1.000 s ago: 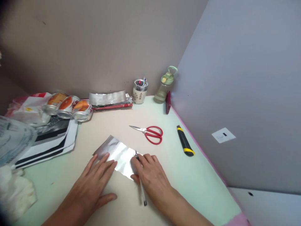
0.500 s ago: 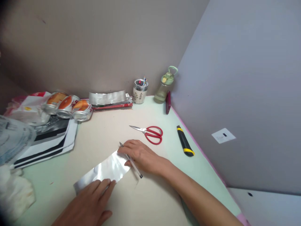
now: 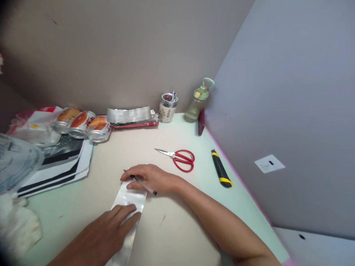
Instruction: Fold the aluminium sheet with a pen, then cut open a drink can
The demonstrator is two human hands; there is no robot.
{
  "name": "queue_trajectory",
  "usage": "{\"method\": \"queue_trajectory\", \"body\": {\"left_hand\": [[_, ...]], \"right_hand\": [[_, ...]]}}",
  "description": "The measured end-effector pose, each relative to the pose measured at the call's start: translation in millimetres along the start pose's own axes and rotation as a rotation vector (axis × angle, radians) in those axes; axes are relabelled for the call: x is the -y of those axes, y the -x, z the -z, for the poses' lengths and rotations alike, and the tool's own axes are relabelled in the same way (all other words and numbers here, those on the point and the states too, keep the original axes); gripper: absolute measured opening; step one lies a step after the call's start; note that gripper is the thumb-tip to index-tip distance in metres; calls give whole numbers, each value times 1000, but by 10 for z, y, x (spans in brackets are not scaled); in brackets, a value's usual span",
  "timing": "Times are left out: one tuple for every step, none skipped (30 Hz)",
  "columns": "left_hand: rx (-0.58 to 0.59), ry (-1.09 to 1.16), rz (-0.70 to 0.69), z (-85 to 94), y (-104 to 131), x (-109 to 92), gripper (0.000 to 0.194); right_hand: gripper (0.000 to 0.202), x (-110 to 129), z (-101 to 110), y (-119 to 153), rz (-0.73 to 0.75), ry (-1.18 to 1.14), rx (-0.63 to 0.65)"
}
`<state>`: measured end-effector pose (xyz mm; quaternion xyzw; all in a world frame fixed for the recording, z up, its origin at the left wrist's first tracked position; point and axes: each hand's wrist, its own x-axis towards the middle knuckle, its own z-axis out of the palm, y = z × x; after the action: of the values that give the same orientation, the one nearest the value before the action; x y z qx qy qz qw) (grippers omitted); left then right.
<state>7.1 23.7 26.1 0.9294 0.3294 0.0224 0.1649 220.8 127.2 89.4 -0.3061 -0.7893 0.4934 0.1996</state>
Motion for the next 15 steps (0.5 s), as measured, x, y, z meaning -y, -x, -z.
{"method": "queue_trajectory", "body": {"left_hand": [[20, -25, 17, 41, -19, -4, 63], [41, -45, 26, 85, -45, -5, 66], [54, -53, 20, 131, -74, -2, 67], [73, -60, 28, 174, -104, 7, 67], [92, -57, 21, 215, -132, 22, 64], [115, -47, 7, 250, -157, 41, 60], [135, -28, -4, 279, -177, 63, 61], [150, -10, -7, 302, -192, 85, 64], [162, 8, -6, 319, -203, 104, 69], [168, 21, 6, 331, -211, 117, 74], [176, 29, 18, 340, -217, 124, 77], [187, 32, 33, 344, -223, 124, 79], [200, 28, 48, 346, -228, 119, 82], [213, 18, 66, 343, -232, 113, 84], [225, 4, 78, 336, -235, 107, 86]], "right_hand": [[23, 14, 15, 24, -10, -70, -22], [24, 23, 32, 49, -18, -131, -52], [25, 27, 51, 75, -26, -182, -96], [26, 23, 70, 103, -34, -223, -152], [27, 11, 87, 132, -48, -257, -218], [28, -9, 99, 163, -63, -288, -292], [31, -35, 106, 200, -76, -319, -365], [33, -64, 104, 241, -93, -341, -436], [36, -93, 92, 287, -108, -355, -504], [39, -119, 70, 338, -121, -348, -566], [40, -136, 38, 392, -150, -315, -629], [41, -144, -4, 447, -180, -277, -677], [42, -141, -53, 500, -210, -249, -708], [42, -126, -110, 551, -236, -234, -727], [40, -101, -170, 596, -257, -229, -721]]}}
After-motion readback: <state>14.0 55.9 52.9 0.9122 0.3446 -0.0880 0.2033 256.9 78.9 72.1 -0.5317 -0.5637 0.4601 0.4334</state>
